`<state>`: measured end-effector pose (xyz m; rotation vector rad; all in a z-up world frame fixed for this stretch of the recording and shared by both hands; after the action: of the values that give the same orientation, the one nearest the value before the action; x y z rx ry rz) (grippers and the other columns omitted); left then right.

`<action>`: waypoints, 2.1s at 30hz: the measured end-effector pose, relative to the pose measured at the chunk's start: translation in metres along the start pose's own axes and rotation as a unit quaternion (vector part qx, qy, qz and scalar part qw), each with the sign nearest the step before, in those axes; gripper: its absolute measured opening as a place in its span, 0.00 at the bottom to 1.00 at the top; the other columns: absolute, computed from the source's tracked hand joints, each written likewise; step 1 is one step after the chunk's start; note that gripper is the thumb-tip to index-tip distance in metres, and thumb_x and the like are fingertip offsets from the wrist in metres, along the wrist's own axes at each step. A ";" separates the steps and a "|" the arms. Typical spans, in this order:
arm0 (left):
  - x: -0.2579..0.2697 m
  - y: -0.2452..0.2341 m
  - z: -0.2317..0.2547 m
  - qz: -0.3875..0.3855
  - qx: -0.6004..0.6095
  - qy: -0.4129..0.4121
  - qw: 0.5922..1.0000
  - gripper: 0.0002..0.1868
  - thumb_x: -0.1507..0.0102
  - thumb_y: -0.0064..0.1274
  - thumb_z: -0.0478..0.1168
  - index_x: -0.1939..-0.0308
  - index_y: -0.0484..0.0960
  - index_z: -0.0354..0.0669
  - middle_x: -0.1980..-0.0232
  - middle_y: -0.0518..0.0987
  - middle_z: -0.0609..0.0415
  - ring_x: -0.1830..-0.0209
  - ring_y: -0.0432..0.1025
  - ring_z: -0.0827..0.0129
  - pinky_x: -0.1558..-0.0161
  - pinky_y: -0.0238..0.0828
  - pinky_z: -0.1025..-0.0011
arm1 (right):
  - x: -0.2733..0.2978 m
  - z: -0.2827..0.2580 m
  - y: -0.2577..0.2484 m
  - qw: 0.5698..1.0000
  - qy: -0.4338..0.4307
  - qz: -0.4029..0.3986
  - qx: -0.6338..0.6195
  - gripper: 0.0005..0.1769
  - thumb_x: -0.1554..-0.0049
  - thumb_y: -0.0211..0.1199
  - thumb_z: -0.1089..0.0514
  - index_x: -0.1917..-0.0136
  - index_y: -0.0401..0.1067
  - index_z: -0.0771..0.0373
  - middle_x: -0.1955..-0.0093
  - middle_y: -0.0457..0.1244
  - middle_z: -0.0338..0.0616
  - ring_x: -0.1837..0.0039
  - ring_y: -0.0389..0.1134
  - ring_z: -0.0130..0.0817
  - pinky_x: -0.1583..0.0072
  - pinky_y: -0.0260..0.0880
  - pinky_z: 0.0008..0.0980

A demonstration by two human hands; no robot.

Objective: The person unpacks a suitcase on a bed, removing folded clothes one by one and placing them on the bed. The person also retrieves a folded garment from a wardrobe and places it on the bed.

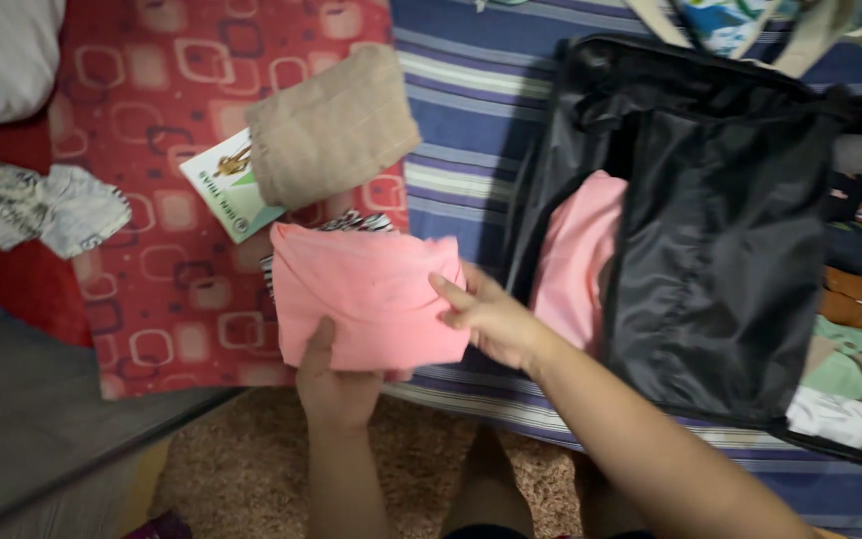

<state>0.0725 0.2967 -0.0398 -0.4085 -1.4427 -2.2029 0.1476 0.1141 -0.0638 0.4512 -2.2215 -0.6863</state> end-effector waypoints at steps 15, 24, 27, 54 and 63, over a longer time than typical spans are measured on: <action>-0.023 -0.214 0.044 0.311 -0.310 0.006 0.898 0.29 0.37 0.57 0.45 0.34 0.71 0.40 0.38 0.75 0.50 0.39 0.71 0.59 0.41 0.73 0.57 | -0.095 0.079 0.000 0.955 0.036 0.096 0.277 0.52 0.44 0.64 0.67 0.16 0.39 0.48 0.44 0.61 0.54 0.57 0.73 0.36 0.61 0.78 0.37; -0.002 -0.080 0.033 0.160 -0.781 0.370 0.476 0.25 0.38 0.59 0.36 0.36 0.76 0.38 0.33 0.74 0.36 0.31 0.67 0.44 0.33 0.64 0.53 | -0.081 0.076 -0.022 0.971 -0.020 0.084 0.221 0.49 0.45 0.63 0.67 0.18 0.44 0.50 0.41 0.59 0.42 0.52 0.68 0.30 0.57 0.81 0.37; -0.007 -0.038 -0.009 0.086 -0.730 0.359 0.575 0.20 0.36 0.57 0.33 0.39 0.79 0.40 0.34 0.76 0.40 0.31 0.69 0.49 0.32 0.65 0.57 | -0.063 0.059 -0.047 0.983 -0.049 0.086 0.155 0.42 0.41 0.61 0.66 0.18 0.48 0.54 0.40 0.59 0.41 0.48 0.65 0.29 0.56 0.79 0.35; 0.109 0.119 -0.455 -0.237 -0.684 -0.071 0.686 0.10 0.39 0.60 0.35 0.54 0.87 0.42 0.58 0.85 0.58 0.67 0.77 0.78 0.65 0.74 0.77 | 0.403 0.025 -0.524 0.779 -0.261 0.569 -0.007 0.19 0.39 0.56 0.67 0.34 0.67 0.71 0.47 0.66 0.42 0.53 0.66 0.26 0.53 0.70 0.27; 0.140 0.126 -0.531 -0.303 -0.723 -0.052 0.619 0.11 0.40 0.59 0.34 0.54 0.87 0.43 0.56 0.84 0.52 0.66 0.78 0.67 0.61 0.76 0.72 | 0.461 0.020 -0.589 0.801 -0.134 0.581 0.058 0.15 0.37 0.53 0.67 0.39 0.72 0.71 0.50 0.66 0.43 0.53 0.70 0.30 0.51 0.74 0.29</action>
<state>0.0266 -0.2627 -0.0878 -0.5411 0.7347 -3.4933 -0.1069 -0.5816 -0.1698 -0.9872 -2.2599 0.0796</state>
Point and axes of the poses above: each hand's wrist, its own x-axis away from the middle knuckle, its own y-axis out of the palm, z = x × y, the point moved 7 cm from there along -x, towards the middle knuckle
